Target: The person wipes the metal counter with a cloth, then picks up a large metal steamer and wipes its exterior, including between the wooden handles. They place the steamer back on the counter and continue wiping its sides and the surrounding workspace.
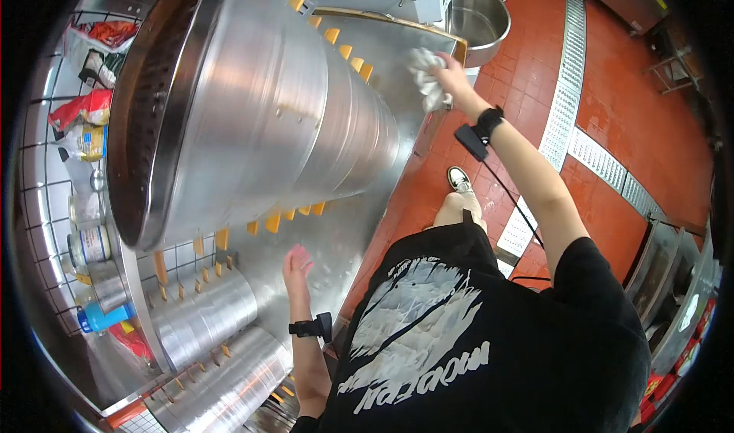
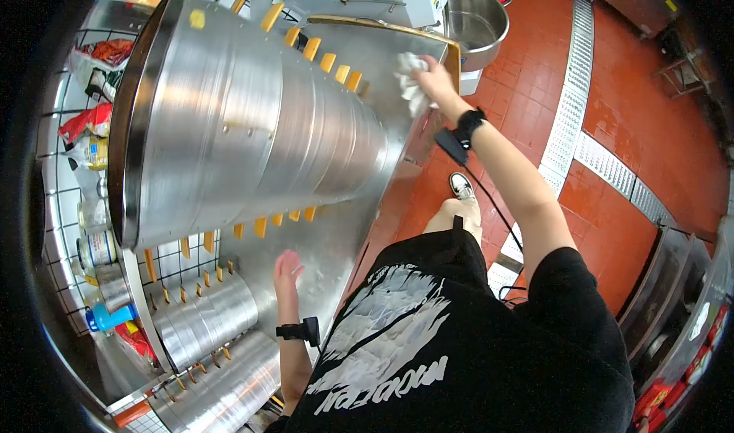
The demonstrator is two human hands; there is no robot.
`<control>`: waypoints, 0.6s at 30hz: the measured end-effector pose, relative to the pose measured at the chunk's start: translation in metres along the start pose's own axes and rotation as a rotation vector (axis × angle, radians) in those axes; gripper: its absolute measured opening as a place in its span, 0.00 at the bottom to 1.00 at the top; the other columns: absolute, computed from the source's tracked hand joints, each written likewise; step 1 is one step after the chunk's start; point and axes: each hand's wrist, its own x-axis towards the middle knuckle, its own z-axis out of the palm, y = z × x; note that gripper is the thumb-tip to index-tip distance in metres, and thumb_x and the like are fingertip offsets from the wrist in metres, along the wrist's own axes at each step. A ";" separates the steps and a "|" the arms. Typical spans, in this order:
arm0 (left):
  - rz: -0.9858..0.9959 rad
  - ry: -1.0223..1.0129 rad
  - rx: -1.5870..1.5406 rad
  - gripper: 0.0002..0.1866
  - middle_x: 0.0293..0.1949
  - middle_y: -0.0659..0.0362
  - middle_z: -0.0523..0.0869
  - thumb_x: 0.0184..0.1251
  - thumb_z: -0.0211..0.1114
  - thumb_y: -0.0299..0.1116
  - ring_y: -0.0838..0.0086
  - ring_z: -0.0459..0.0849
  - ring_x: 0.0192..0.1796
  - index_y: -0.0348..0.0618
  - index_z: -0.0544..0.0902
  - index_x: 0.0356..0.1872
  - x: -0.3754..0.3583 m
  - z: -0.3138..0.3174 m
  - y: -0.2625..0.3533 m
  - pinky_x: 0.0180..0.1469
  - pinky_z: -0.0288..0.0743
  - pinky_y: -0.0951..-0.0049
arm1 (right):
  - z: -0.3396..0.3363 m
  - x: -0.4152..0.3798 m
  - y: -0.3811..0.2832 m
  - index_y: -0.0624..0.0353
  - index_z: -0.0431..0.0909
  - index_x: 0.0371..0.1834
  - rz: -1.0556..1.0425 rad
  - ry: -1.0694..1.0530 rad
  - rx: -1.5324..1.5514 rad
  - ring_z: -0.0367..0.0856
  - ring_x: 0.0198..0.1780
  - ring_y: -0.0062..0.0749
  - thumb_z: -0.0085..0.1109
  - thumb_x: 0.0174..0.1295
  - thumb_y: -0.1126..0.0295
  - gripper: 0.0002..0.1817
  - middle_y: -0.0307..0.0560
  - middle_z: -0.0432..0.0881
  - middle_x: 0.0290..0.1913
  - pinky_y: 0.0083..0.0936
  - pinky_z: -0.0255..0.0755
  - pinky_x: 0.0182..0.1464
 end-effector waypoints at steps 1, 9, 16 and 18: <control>0.029 -0.017 -0.084 0.25 0.66 0.46 0.73 0.79 0.49 0.44 0.59 0.77 0.63 0.40 0.66 0.68 -0.001 0.010 0.022 0.60 0.77 0.60 | 0.016 0.007 -0.008 0.60 0.72 0.65 0.002 -0.126 0.125 0.82 0.51 0.37 0.60 0.56 0.66 0.31 0.53 0.83 0.51 0.28 0.74 0.53; 0.045 0.097 -0.590 0.30 0.69 0.46 0.68 0.79 0.47 0.50 0.54 0.68 0.71 0.40 0.62 0.71 0.026 0.049 0.098 0.71 0.67 0.51 | 0.098 -0.026 0.039 0.63 0.63 0.69 -0.115 -0.282 -0.413 0.76 0.55 0.69 0.52 0.55 0.68 0.34 0.78 0.75 0.54 0.49 0.71 0.60; -0.064 0.251 -0.265 0.24 0.60 0.53 0.80 0.74 0.54 0.42 0.64 0.74 0.65 0.41 0.73 0.65 0.041 0.046 0.025 0.65 0.68 0.64 | 0.022 -0.044 0.054 0.67 0.77 0.46 -0.171 -0.734 -0.382 0.83 0.44 0.51 0.56 0.54 0.67 0.18 0.63 0.83 0.40 0.41 0.75 0.50; -0.155 0.316 -0.178 0.23 0.58 0.54 0.81 0.72 0.55 0.40 0.66 0.76 0.63 0.41 0.75 0.63 0.022 0.059 0.027 0.63 0.68 0.66 | 0.009 0.003 0.038 0.68 0.80 0.38 0.109 -0.840 -0.225 0.81 0.40 0.40 0.55 0.53 0.68 0.15 0.59 0.84 0.37 0.36 0.74 0.45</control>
